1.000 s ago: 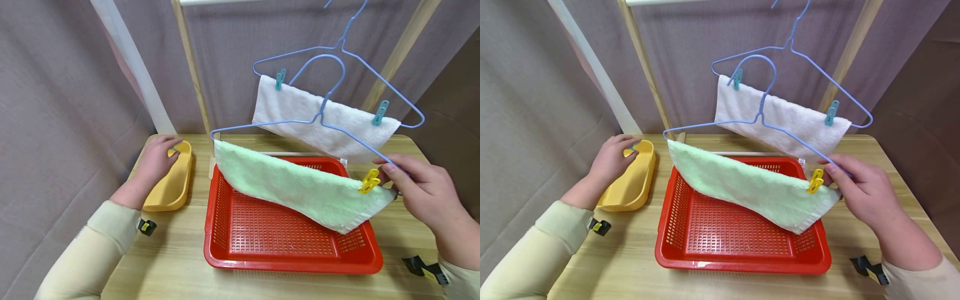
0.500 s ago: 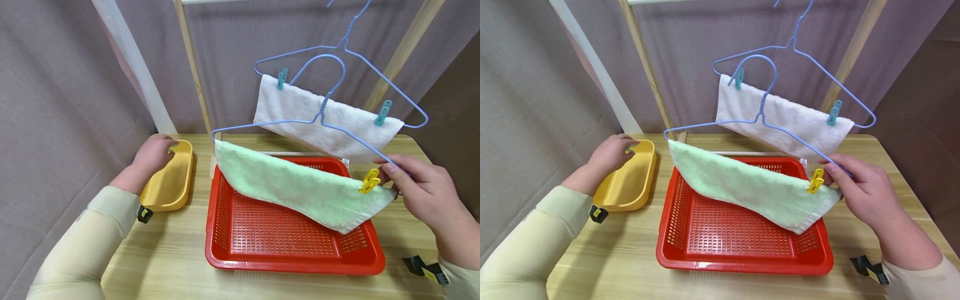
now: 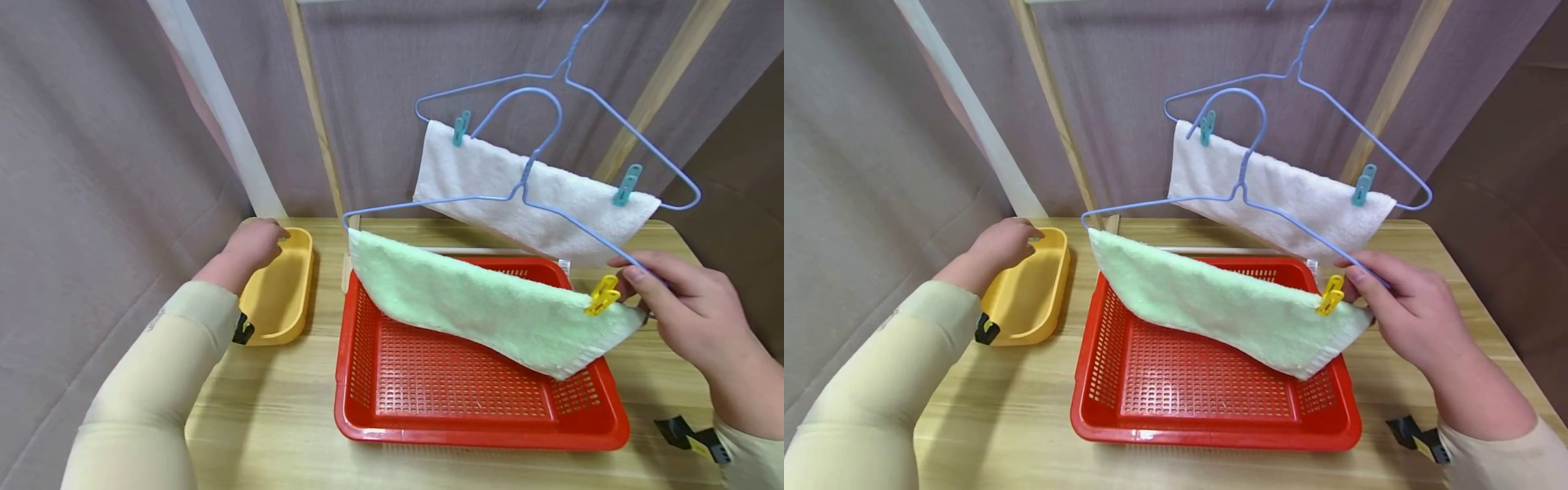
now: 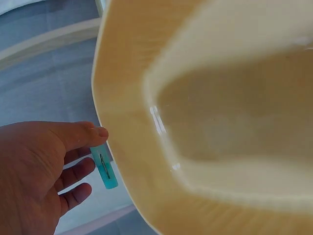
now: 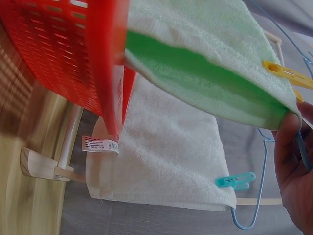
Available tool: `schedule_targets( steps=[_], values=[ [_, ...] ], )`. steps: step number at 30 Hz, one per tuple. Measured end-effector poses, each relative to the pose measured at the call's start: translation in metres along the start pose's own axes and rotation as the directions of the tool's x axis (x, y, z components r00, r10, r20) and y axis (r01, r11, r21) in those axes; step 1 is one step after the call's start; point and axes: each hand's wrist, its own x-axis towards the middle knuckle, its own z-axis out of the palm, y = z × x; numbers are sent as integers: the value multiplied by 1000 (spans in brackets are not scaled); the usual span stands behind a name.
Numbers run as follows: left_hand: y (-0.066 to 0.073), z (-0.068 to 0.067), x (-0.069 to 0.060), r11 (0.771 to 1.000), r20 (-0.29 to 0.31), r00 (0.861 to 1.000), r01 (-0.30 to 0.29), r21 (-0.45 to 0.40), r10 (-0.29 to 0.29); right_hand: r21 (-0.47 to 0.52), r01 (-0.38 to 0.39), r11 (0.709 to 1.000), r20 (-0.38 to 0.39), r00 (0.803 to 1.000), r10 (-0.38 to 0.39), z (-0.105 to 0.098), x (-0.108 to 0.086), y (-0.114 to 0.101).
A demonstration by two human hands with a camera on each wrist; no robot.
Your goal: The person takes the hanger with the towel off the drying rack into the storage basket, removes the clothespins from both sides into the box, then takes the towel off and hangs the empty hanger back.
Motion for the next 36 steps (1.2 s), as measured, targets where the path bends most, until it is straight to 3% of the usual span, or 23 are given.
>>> schedule_targets(
  steps=[13,20,26,30,36],
  values=[
    [-10,20,17,995,85,993,89,-52,-84,0,7,1000,3,1000,-7,1,2,0],
    [-14,29,19,993,90,990,111,-50,-106,-10,8,1000,6,1000,-8,2,2,1],
    [-13,36,21,983,150,979,155,-101,-139,-15,1,1000,7,1000,-1,2,1,2],
    [-8,40,22,979,173,976,153,-133,-129,-22,1,1000,6,1000,-1,3,1,2],
    [2,43,23,981,181,981,103,-164,-73,-17,3,1000,6,1000,-3,3,0,3]
  ],
)
